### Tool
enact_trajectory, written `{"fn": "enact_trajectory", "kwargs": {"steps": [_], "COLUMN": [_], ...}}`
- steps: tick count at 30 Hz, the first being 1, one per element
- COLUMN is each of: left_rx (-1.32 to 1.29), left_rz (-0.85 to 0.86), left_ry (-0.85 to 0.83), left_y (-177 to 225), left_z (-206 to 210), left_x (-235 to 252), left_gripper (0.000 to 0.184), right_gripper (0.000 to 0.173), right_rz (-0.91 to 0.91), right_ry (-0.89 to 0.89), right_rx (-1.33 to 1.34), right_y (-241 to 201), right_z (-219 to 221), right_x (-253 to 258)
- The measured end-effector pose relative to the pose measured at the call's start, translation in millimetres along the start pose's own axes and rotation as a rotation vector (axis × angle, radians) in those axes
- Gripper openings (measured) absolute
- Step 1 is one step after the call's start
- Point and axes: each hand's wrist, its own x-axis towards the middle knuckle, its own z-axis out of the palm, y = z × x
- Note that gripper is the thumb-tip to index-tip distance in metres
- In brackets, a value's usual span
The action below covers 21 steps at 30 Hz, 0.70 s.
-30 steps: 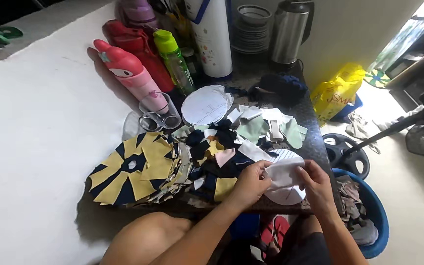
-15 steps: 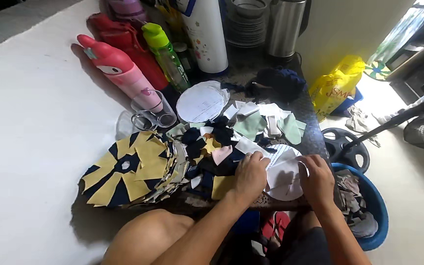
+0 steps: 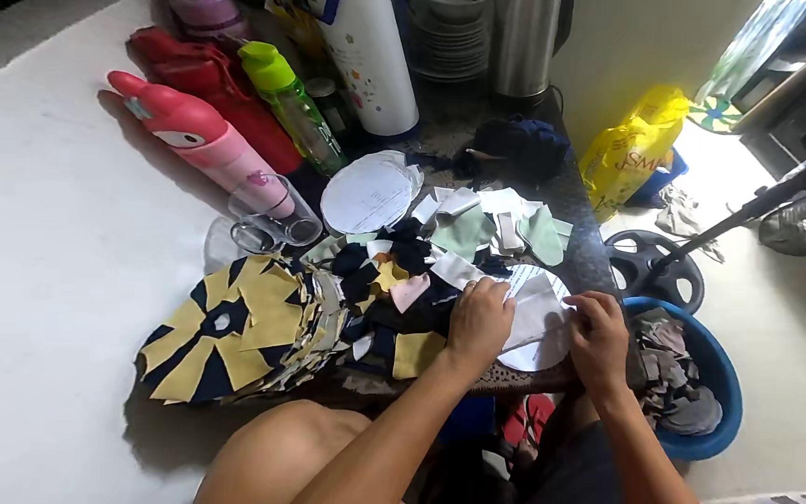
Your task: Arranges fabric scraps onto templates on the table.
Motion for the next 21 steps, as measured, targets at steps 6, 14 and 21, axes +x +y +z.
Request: {"fn": "enact_trajectory", "kwargs": {"steps": [6, 14, 21], "left_rx": [0.049, -0.111, 0.067], "left_rz": [-0.09, -0.009, -0.054], "left_ry": [-0.209, -0.203, -0.069], "left_y": [16, 22, 19], "left_z": [-6, -4, 2], "left_x": [31, 31, 26], "left_gripper": [0.031, 0.025, 0.036], "right_gripper": [0.015, 0.023, 0.032], "right_rz": [-0.014, 0.037, 0.052], "right_ry": [-0.142, -0.116, -0.123], "right_rx": [-0.144, -0.111, -0.121], "right_y": [-3, -4, -3], "right_z": [3, 4, 6], "right_x": [4, 5, 5]}}
